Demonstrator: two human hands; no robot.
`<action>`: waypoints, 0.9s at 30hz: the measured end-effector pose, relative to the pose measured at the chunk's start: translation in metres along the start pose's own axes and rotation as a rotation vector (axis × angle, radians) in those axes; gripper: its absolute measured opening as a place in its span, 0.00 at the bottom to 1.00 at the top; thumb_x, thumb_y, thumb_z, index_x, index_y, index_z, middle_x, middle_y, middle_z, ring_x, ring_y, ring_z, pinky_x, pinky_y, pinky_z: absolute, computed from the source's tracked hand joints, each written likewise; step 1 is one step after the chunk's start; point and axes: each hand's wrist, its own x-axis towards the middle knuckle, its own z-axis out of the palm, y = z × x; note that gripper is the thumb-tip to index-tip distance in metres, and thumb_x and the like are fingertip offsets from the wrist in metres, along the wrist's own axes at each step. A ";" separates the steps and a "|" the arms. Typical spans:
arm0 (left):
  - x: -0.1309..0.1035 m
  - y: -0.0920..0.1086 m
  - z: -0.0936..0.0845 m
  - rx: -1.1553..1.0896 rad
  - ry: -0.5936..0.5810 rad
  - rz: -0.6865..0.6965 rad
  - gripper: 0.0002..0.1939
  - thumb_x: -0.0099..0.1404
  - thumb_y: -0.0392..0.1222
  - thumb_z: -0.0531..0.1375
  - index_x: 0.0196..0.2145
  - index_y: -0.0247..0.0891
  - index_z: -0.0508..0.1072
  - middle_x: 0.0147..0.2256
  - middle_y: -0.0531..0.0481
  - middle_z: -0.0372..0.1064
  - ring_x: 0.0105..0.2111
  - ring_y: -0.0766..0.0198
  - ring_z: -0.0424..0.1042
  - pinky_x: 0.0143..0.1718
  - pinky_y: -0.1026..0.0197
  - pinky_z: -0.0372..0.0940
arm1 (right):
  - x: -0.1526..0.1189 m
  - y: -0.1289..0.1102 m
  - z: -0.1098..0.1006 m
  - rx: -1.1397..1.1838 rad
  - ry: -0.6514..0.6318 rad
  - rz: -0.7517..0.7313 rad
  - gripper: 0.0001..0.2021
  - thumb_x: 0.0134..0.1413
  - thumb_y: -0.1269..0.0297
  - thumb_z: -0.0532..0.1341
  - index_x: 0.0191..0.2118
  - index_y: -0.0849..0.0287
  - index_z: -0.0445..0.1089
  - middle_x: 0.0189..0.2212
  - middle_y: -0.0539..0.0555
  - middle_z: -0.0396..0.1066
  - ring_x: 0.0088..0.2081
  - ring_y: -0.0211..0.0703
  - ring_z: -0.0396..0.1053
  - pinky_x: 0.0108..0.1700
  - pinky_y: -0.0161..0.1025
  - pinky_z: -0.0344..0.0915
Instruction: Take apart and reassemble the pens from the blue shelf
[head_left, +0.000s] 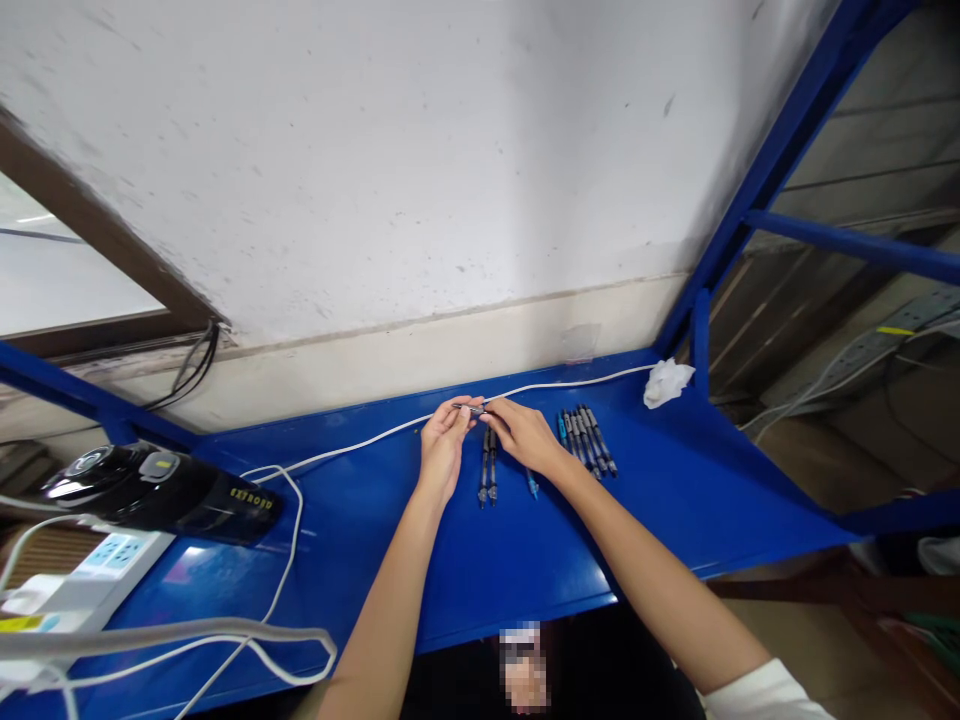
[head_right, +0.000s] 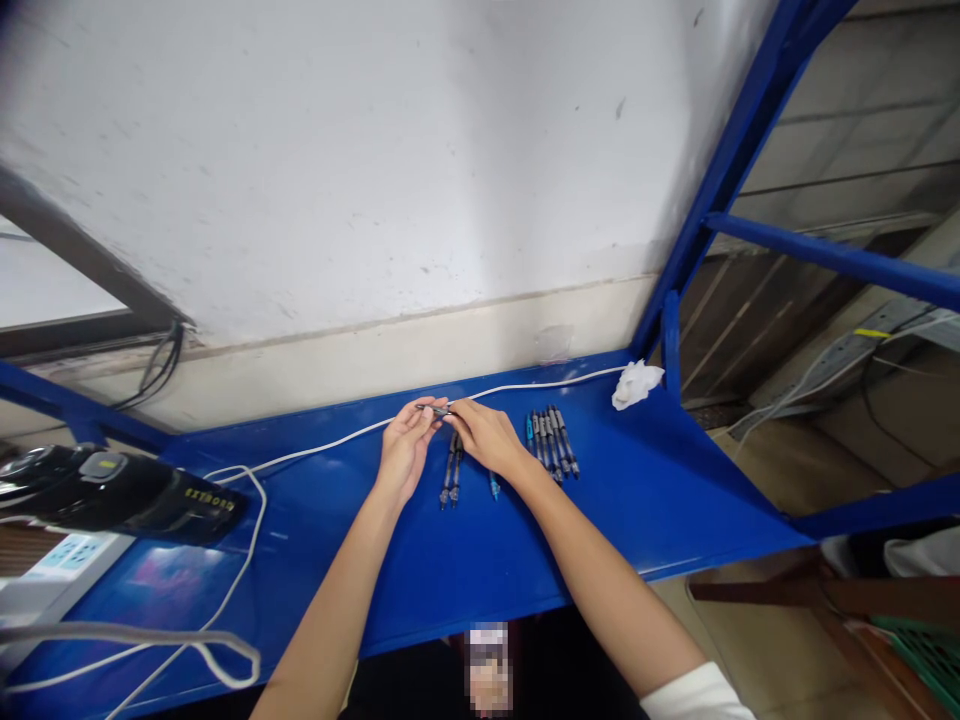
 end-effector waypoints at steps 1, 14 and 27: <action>0.000 0.000 0.000 0.000 0.001 0.000 0.17 0.64 0.48 0.74 0.47 0.41 0.80 0.52 0.41 0.82 0.53 0.53 0.78 0.54 0.54 0.67 | 0.000 0.000 0.000 -0.001 -0.007 -0.006 0.10 0.80 0.60 0.52 0.53 0.51 0.70 0.50 0.56 0.79 0.48 0.48 0.77 0.45 0.39 0.67; 0.000 -0.001 0.002 -0.011 0.047 -0.010 0.17 0.64 0.49 0.73 0.47 0.41 0.80 0.53 0.41 0.81 0.53 0.54 0.79 0.54 0.54 0.67 | 0.000 0.003 0.004 -0.010 0.031 0.024 0.08 0.79 0.58 0.55 0.46 0.52 0.68 0.41 0.54 0.79 0.39 0.46 0.76 0.39 0.37 0.63; 0.000 0.000 0.002 0.043 0.061 0.017 0.15 0.61 0.48 0.75 0.43 0.40 0.84 0.46 0.44 0.83 0.49 0.56 0.79 0.54 0.56 0.67 | 0.001 0.000 0.001 -0.030 0.014 0.033 0.11 0.80 0.58 0.53 0.50 0.51 0.72 0.43 0.54 0.81 0.41 0.47 0.79 0.40 0.37 0.64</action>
